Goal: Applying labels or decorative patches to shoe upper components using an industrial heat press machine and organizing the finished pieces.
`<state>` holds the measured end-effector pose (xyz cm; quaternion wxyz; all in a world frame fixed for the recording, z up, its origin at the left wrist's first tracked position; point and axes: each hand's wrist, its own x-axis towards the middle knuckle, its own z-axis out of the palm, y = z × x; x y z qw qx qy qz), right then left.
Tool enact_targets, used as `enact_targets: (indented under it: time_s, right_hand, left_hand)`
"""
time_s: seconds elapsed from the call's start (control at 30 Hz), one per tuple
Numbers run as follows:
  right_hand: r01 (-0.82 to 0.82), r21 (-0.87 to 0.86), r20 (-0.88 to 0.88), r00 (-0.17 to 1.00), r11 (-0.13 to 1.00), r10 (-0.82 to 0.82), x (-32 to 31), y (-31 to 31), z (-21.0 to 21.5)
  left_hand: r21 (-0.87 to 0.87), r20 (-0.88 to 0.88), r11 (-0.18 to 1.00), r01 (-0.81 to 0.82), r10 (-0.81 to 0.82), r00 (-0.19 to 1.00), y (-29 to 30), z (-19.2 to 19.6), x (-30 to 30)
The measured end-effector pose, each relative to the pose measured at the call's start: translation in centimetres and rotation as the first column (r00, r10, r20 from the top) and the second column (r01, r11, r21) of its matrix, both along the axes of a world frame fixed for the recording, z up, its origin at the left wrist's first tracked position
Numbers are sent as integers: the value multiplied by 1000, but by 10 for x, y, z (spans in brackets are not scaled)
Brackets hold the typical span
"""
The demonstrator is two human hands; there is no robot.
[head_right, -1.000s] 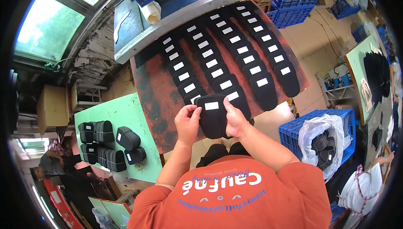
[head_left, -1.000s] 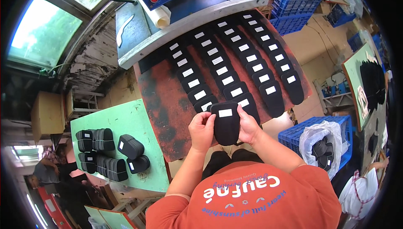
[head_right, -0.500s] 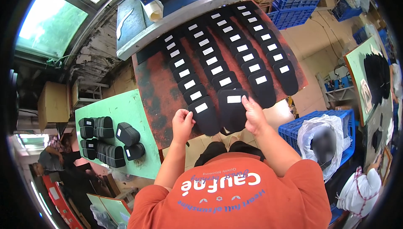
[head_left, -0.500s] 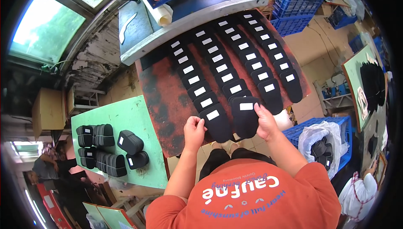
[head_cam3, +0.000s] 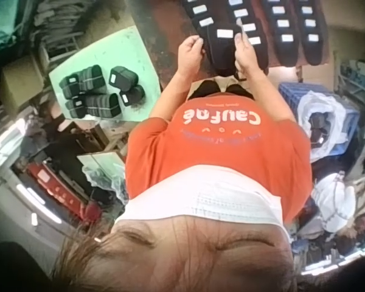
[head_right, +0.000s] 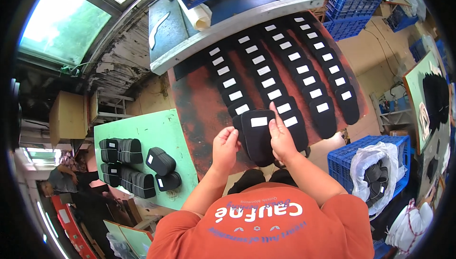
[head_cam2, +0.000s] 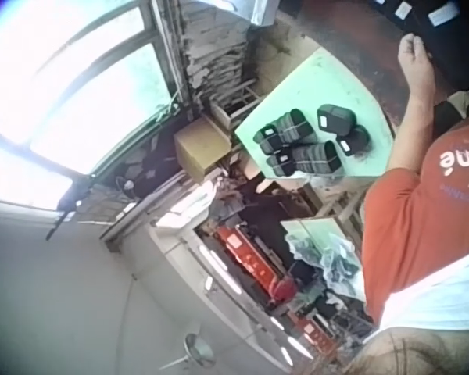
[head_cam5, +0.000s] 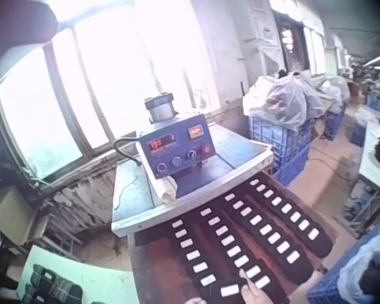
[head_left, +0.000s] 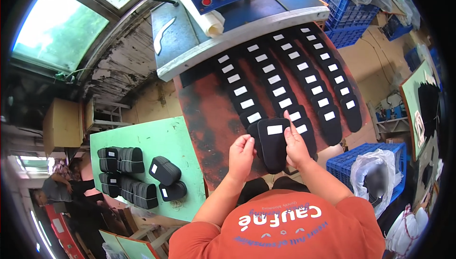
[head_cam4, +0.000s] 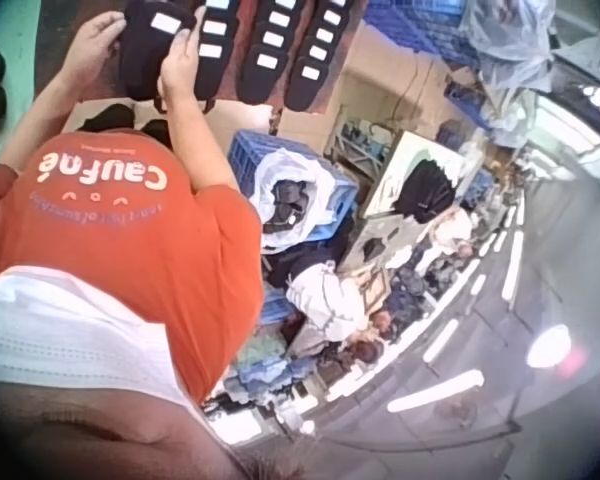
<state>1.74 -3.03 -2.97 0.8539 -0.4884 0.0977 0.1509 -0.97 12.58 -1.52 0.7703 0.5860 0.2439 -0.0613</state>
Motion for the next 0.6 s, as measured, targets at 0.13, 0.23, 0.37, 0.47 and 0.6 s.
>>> enact_targets:
  time_s: [0.13, 0.23, 0.37, 0.47, 0.6]
  right_hand:
    - [142, 144, 8, 989, 979, -144, 21, 20, 8]
    - [103, 151, -40, 994, 983, -98, 30, 43, 14]
    - [-2, 126, -131, 991, 992, 19, 36, 81, 12]
    - [-66, 31, -103, 992, 997, 69, 48, 104, 14]
    - [-64, -88, -48, 997, 994, 60, 77, 119, 4]
  left_hand:
    - [284, 274, 927, -243, 164, 948, 90, -39, 77]
    - [495, 333, 806, -325, 170, 928, 168, -71, 153]
    - [809, 417, 438, -392, 43, 908, 221, -86, 221]
    - [905, 365, 248, -346, -35, 930, 230, -80, 220]
    - [311, 126, 946, 90, -135, 983, 157, -19, 150]
